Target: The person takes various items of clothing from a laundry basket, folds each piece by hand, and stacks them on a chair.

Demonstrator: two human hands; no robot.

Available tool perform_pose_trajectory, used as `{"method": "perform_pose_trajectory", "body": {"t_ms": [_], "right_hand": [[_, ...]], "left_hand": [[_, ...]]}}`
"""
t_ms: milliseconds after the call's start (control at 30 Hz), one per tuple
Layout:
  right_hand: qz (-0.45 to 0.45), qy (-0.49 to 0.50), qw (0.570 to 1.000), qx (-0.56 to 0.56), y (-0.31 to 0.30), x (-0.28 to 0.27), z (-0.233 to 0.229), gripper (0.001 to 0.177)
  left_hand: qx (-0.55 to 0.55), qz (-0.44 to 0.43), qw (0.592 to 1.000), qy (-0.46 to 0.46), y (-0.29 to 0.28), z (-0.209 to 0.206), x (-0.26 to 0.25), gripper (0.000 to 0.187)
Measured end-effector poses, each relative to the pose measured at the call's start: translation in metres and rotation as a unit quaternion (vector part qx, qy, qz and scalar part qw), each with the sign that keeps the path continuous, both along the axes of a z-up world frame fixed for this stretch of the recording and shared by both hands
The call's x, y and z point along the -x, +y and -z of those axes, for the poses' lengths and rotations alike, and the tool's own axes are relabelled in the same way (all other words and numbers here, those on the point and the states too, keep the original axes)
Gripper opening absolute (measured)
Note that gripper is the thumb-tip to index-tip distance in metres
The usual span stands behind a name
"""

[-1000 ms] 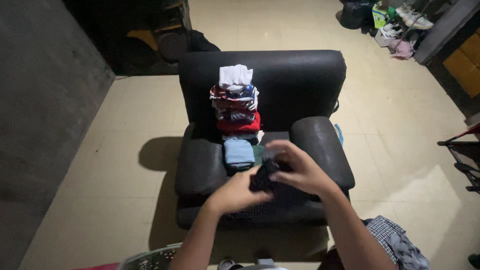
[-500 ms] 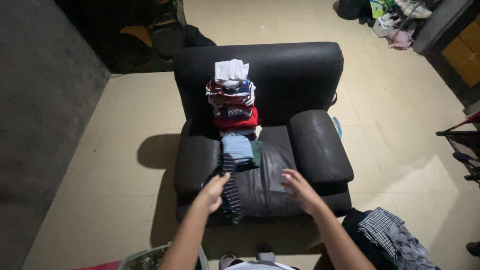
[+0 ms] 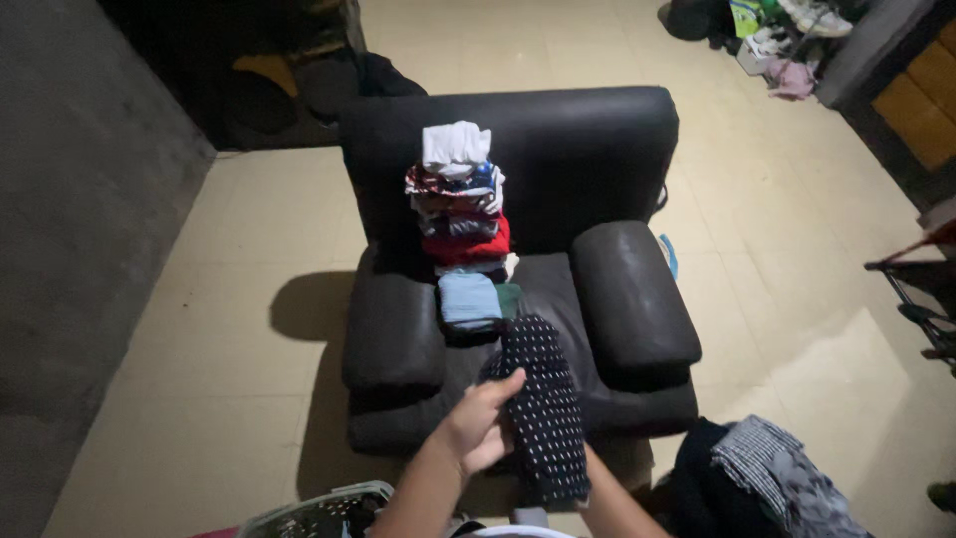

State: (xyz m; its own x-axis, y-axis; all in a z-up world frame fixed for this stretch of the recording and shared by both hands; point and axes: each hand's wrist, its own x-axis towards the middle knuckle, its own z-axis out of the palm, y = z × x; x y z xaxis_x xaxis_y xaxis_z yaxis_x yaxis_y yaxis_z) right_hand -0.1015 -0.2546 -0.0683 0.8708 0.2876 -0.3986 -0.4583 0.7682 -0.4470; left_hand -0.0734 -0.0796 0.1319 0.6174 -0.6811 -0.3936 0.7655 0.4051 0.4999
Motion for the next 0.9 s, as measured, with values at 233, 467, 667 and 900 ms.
{"method": "perform_pose_trajectory", "body": {"t_ms": [233, 467, 667, 900], "right_hand": [[0.091, -0.12, 0.984, -0.093, 0.018, -0.004, -0.046, 0.075], [0.168, -0.211, 0.938, -0.217, 0.047, -0.029, -0.061, 0.08], [0.184, -0.248, 0.869, -0.386, 0.063, -0.033, -0.081, 0.087], [0.189, -0.254, 0.822, -0.473, 0.066, -0.048, -0.072, 0.084]], "left_hand": [[-0.029, -0.11, 0.991, -0.064, -0.005, -0.003, 0.013, 0.047], [-0.553, -0.186, 0.738, -0.338, -0.025, 0.025, -0.001, 0.107], [-0.135, -0.191, 0.949, -0.21, -0.049, 0.038, -0.003, 0.073], [-0.546, -0.138, 0.685, -0.462, -0.074, -0.004, 0.006, 0.089]]}}
